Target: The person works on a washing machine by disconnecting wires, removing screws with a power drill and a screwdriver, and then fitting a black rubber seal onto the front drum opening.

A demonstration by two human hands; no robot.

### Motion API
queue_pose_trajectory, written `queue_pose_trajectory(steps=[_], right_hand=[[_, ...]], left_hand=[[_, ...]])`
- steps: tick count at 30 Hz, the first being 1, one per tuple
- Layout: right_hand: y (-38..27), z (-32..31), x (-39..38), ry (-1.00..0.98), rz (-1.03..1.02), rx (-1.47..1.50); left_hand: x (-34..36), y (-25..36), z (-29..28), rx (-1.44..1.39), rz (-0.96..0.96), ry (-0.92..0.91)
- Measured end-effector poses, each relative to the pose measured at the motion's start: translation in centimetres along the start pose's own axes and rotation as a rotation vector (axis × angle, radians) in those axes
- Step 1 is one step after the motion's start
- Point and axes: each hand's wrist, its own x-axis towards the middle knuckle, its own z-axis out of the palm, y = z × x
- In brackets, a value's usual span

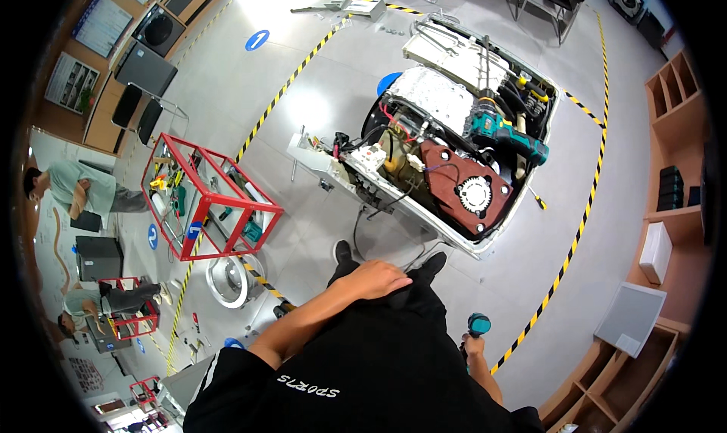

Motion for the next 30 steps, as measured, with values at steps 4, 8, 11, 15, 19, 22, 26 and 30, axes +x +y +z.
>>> queue_pose_trajectory(steps=[4,8,11,15,19,22,26,30], right_hand=[[-2.6,2.8,-2.4,0.028,-0.021,-0.003],[-4.2,7.3,-5.2,0.056,-0.034,0.003],[-5.3,11.4,-7.4,0.041,-0.061,-0.078],[-7.2,17.7,-12.3,0.021,-0.058,-0.098],[-9.1,23.6,-15.8,-0.025,-0.1,-0.192],[-10.6,26.5,-17.5,-0.06,-0.121,-0.305],[-13.5,28.7,-22.5,-0.083,-0.235,-0.565],[-23.2,31.3,-33.7,-0.227,-0.717,-0.792]], left_hand=[[-5.2,-5.2,0.7,-0.104,-0.257,-0.017],[-11.0,-13.3,0.9,-0.142,-0.278,0.131],[-16.1,-19.4,-0.7,-0.107,-0.322,0.18],[-24.2,-25.2,-3.1,-0.113,-0.467,0.315],[-31.1,-31.0,-3.0,-0.113,-0.369,0.344],[-32.6,-31.5,-5.1,-0.201,-0.56,0.159],[-31.7,-30.0,-7.1,-0.338,-0.507,0.288],[-27.7,-27.8,-11.0,-0.396,-0.338,0.26]])
